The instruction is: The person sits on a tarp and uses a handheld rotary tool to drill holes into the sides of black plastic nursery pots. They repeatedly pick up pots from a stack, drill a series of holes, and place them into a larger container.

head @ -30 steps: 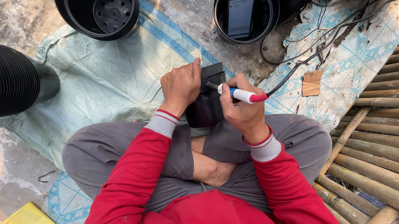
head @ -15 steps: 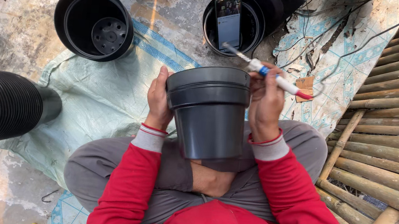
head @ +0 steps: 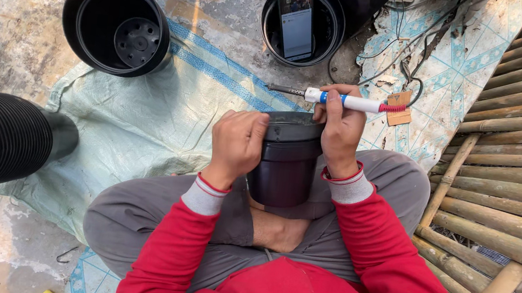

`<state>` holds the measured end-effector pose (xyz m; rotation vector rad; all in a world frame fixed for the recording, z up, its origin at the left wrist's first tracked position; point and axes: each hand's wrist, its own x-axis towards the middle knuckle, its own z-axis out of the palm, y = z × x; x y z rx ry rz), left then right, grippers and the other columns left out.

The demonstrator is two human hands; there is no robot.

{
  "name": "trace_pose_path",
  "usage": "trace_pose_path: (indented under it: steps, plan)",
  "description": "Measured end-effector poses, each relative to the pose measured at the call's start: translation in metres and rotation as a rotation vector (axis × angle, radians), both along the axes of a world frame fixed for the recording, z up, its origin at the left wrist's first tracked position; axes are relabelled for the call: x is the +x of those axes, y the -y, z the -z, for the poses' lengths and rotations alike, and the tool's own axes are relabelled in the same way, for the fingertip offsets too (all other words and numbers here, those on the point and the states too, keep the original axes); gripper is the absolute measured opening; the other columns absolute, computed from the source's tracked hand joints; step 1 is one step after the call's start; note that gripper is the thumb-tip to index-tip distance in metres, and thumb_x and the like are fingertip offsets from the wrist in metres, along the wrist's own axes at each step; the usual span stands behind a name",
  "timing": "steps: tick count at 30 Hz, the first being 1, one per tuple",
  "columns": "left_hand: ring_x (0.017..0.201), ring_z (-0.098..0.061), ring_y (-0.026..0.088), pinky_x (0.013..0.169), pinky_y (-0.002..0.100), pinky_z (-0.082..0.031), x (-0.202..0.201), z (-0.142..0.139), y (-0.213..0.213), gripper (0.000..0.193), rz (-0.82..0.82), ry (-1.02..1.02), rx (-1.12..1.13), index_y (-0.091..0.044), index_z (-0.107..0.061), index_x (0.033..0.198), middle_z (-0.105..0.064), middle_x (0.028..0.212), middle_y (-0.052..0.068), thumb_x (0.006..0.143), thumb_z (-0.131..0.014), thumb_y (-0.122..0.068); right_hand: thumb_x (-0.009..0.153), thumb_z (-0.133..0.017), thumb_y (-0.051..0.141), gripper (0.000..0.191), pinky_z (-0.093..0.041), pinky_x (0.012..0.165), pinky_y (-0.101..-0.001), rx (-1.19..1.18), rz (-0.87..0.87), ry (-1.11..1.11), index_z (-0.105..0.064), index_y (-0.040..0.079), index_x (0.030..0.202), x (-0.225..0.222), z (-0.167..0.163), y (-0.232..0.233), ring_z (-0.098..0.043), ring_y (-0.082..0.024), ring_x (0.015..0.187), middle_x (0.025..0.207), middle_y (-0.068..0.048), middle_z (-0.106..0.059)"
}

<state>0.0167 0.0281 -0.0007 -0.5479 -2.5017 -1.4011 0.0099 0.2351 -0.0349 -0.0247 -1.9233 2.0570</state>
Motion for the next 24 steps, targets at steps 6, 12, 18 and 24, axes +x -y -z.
trace_pose_path:
  steps: [6,12,18,24]
  plan:
    - [0.057,-0.058,0.033,0.061,0.044,-0.042,-0.001,0.034,0.002,0.038,-0.233,-0.072,-0.114,-0.007,-0.063,0.073,-0.059,0.061,0.012,0.108,-0.055,-0.021,0.112,-0.057,0.008,0.008,-0.052,0.073,-0.0277,0.120,0.069,-0.146,-0.053,0.002,0.115,0.022,-0.019,-0.012,-0.063,-0.013,0.077,0.091,-0.006,-0.064]
    - [0.056,-0.061,0.033,0.060,0.044,-0.045,-0.024,0.061,0.008,0.042,-0.395,-0.048,-0.316,-0.009,-0.065,0.071,-0.066,0.063,0.011,0.107,-0.053,-0.027,0.103,-0.067,0.009,0.012,-0.047,0.060,-0.0268,0.541,0.068,-0.140,-0.061,0.000,0.098,0.039,-0.031,0.004,-0.059,-0.011,0.066,0.078,-0.006,-0.064]
    - [0.055,-0.063,0.033,0.059,0.044,-0.045,-0.034,0.078,0.007,0.044,-0.436,-0.019,-0.358,-0.010,-0.066,0.070,-0.068,0.064,0.011,0.107,-0.052,-0.029,0.102,-0.067,0.008,0.011,-0.048,0.059,-0.0260,0.554,-0.023,-0.120,-0.061,0.000,0.096,0.034,-0.025,0.020,-0.060,-0.009,0.062,0.076,-0.006,-0.068]
    - [0.050,-0.063,0.029,0.060,0.041,-0.048,-0.037,0.090,0.011,0.046,-0.454,0.031,-0.358,-0.011,-0.068,0.068,-0.067,0.060,0.009,0.108,-0.054,-0.031,0.102,-0.067,0.008,0.010,-0.049,0.057,-0.0253,0.562,-0.057,-0.075,-0.061,0.002,0.097,0.027,-0.011,0.022,-0.065,-0.009,0.063,0.076,-0.006,-0.069]
